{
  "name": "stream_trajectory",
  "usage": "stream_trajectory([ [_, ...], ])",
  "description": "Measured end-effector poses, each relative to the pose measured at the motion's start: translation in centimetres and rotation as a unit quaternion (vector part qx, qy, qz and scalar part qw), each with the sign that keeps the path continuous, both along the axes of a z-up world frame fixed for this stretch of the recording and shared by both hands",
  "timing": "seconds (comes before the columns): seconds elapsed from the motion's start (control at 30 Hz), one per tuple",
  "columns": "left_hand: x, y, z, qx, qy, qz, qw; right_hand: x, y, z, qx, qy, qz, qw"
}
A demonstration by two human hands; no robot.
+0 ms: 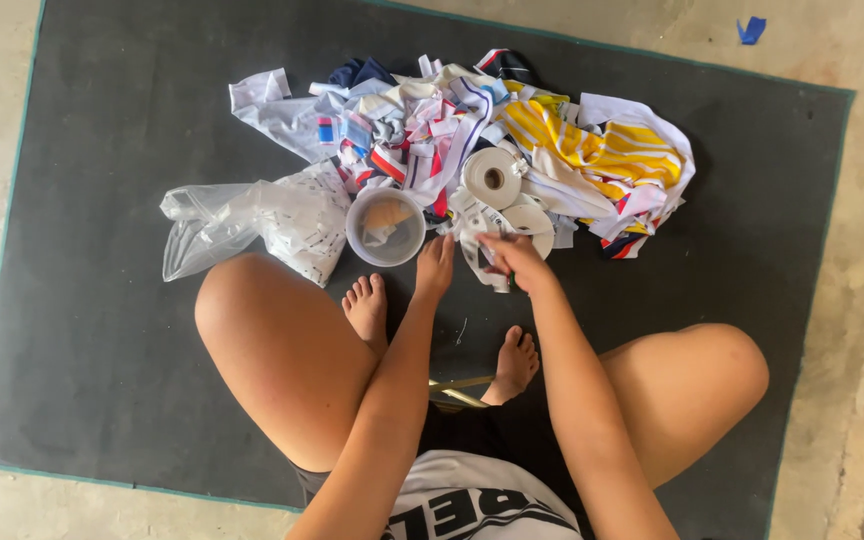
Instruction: The person sits on a mat and uses scissors to cut individual labels from a roll of white adhesive tape. They handle the roll and the cut labels, placing them into a small plastic container.
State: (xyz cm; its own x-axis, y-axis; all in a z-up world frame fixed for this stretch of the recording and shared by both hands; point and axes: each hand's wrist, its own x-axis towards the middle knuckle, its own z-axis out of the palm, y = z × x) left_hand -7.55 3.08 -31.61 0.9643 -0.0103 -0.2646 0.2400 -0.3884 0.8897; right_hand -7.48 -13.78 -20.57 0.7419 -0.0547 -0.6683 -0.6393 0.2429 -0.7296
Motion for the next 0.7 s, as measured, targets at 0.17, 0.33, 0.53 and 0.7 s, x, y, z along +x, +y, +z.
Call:
stream_trajectory([
  [0.17,2.7,-2.0,8.6,-0.158,0.004,-0.053,0.986,1.6,-3.1,5.6,0.071,-0.078,-0.042,0.994],
  [0.33,3.3,-2.3,15.4,-0.357,0.001,-0.111,0.928,1.2,-5.2,15.4,0.109,-0.135,-0.099,0.98],
  [0.53,1.5,-1.6,24.0,-0.333,-0.013,-0.219,0.917,2.3,-9.3,18.1,0.082,-0.223,-0.132,0.962],
  [0.7,1.7,-1.0,30.7,-0.34,-0.037,-0.29,0.894,3.5,-11.7,20.4,0.024,-0.255,-0.113,0.96],
])
